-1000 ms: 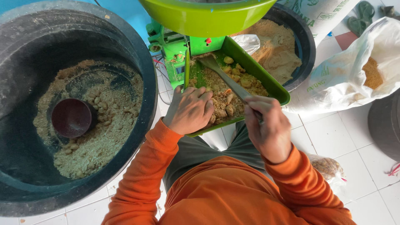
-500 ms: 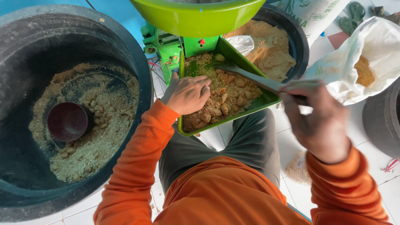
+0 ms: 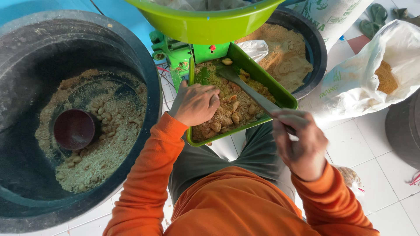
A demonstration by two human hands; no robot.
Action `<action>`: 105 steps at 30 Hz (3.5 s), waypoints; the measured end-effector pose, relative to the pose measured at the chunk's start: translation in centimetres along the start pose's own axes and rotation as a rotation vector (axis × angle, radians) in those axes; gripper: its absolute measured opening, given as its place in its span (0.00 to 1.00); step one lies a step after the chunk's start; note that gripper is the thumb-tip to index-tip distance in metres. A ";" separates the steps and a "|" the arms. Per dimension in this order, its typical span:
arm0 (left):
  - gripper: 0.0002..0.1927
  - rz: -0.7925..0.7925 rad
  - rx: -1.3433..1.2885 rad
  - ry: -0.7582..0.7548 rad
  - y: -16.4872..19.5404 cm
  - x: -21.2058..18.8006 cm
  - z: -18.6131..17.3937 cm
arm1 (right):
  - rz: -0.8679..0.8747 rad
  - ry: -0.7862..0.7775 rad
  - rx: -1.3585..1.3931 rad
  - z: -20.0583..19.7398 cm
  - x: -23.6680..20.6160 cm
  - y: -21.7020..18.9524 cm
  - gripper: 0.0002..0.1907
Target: The person sits on the floor in front of a small green grinding machine and uses a wooden scoop to push peanuts and coarse material from a green tray into the machine's hopper. Ground flour collects in a large black basin beside the machine, and the person occasionally scoops material from the basin back toward the tray.
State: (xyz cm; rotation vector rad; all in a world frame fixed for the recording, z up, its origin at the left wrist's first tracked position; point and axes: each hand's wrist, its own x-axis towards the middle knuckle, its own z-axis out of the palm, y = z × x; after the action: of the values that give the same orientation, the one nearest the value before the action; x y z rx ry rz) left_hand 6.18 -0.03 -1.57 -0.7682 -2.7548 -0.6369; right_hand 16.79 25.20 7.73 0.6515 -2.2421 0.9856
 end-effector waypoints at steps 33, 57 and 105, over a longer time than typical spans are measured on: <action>0.12 -0.062 0.073 -0.049 0.1 -0.1 0.4 | -0.042 0.009 -0.089 -0.4 1.8 1.9 0.12; 0.10 -0.045 0.064 0.024 0.1 -0.2 0.9 | -0.062 -0.016 -0.040 0.4 1.7 2.0 0.11; 0.03 0.075 0.388 -0.389 -2.7 6.4 3.0 | 0.115 -0.175 -0.120 -7.3 2.6 0.3 0.12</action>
State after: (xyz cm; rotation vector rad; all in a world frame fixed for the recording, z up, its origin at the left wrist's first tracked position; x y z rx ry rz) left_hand -0.91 2.08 -3.18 -0.9756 -3.0270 0.0804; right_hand 17.11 30.59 13.37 0.5805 -2.4954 0.8688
